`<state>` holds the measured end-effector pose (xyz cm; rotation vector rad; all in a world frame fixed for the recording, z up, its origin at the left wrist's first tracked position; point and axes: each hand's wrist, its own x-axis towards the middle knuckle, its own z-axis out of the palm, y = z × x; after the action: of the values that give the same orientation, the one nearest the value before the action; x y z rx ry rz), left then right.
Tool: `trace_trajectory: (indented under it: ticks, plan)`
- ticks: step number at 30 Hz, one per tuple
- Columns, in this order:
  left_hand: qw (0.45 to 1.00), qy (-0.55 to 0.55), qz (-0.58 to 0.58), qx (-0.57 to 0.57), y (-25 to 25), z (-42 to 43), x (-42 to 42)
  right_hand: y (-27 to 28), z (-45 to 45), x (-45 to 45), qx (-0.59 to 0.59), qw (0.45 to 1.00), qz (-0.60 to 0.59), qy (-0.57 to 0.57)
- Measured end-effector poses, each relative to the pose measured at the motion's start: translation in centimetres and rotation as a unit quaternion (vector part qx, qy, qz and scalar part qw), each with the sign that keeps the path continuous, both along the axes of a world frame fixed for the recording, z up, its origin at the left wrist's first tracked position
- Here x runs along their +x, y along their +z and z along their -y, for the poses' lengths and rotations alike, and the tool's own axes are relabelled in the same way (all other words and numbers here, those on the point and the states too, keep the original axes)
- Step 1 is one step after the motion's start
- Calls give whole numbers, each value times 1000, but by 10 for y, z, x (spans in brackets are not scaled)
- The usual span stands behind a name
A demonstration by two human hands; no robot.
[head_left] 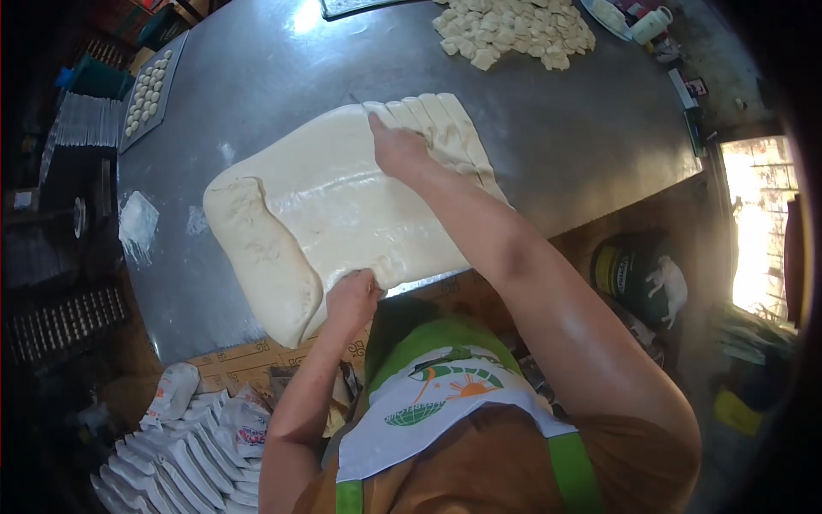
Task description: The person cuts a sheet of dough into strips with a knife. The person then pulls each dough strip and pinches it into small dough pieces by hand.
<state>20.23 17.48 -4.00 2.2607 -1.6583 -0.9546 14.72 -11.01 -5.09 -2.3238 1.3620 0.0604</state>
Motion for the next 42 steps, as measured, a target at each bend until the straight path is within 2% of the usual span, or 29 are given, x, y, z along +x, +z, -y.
trace_trajectory:
  ticks: [5, 8, 10, 11, 14, 15, 17, 18, 20, 22, 24, 26, 28, 29, 30, 32, 33, 34, 35, 36, 37, 38, 39, 41, 42]
  plan:
    - [1000, -17, 18, 2, 4, 1, 0, 17, -107, -119, 62, 994, 86, 9]
    - [999, -12, 31, 4, 5, 5, -5, 19, -179, -198, 106, 993, 31, 35]
    - [999, -13, 44, 7, 4, -3, -4, 51, -216, -242, 181, 981, -16, 62]
    - [999, -15, 38, -1, -3, -6, -1, 51, -233, -262, 176, 983, -10, 57]
    - [999, -14, 27, -26, -4, -9, -8, 21, -271, -331, 183, 979, -44, 77]
    - [1000, -4, -4, -7, 2, -13, -13, 0, -280, -358, 198, 971, -75, 111]
    - [997, 14, -68, 33, 19, -22, -22, -6, -292, -376, 213, 961, -103, 141]
    - [997, 20, -68, 21, 33, -21, -33, 8, -280, -376, 206, 975, -43, 73]
    - [938, 80, -333, 60, 75, -36, -62, 33, -272, -365, 207, 973, 85, -56]
    - [928, 80, -363, 19, 95, -37, -78, 47, -243, -332, 112, 974, 194, -37]
    - [899, 62, -428, -66, 108, -28, -86, 75, -206, -282, 192, 970, 143, -46]
    - [901, 84, -412, -102, 120, -16, -79, 92, -179, -231, 198, 965, 170, 25]
    - [904, 113, -377, -167, 124, 8, -64, 90, -163, -182, 149, 953, 250, 87]
    - [901, 118, -381, -170, 118, 22, -56, 89, -153, -163, 150, 954, 245, 91]
    - [848, 206, -437, -216, 110, 36, -49, 87, -141, -145, 89, 933, 331, 107]
    - [702, 378, -526, -296, 92, 58, -40, 82, -123, -116, -24, 859, 492, 137]
    - [697, 386, -527, -295, 85, 64, -44, 75, -116, -106, -17, 862, 487, 141]
    - [587, 377, -690, -193, 79, 66, -53, 63, -110, -99, 30, 873, 464, 145]
    - [447, 347, -820, -84, 76, 65, -55, 51, -103, -93, 76, 883, 439, 149]
    - [444, 350, -821, -86, 76, 61, -51, 46, -94, -87, 119, 889, 414, 153]
    - [493, 280, -821, -64, 76, 57, -47, 49, -77, -79, 121, 889, 412, 157]
    - [539, 208, -815, -44, 75, 60, -41, 51, -50, -68, 167, 921, 329, 125]
    - [537, 212, -815, -44, 76, 64, -29, 53, -23, -55, 214, 942, 243, 89]
    - [668, 180, -722, -16, 83, 61, -4, 56, 35, -23, 97, 969, 216, 67]
    - [728, 159, -667, -3, 83, 63, 3, 30, 72, -4, 39, 974, 197, 104]
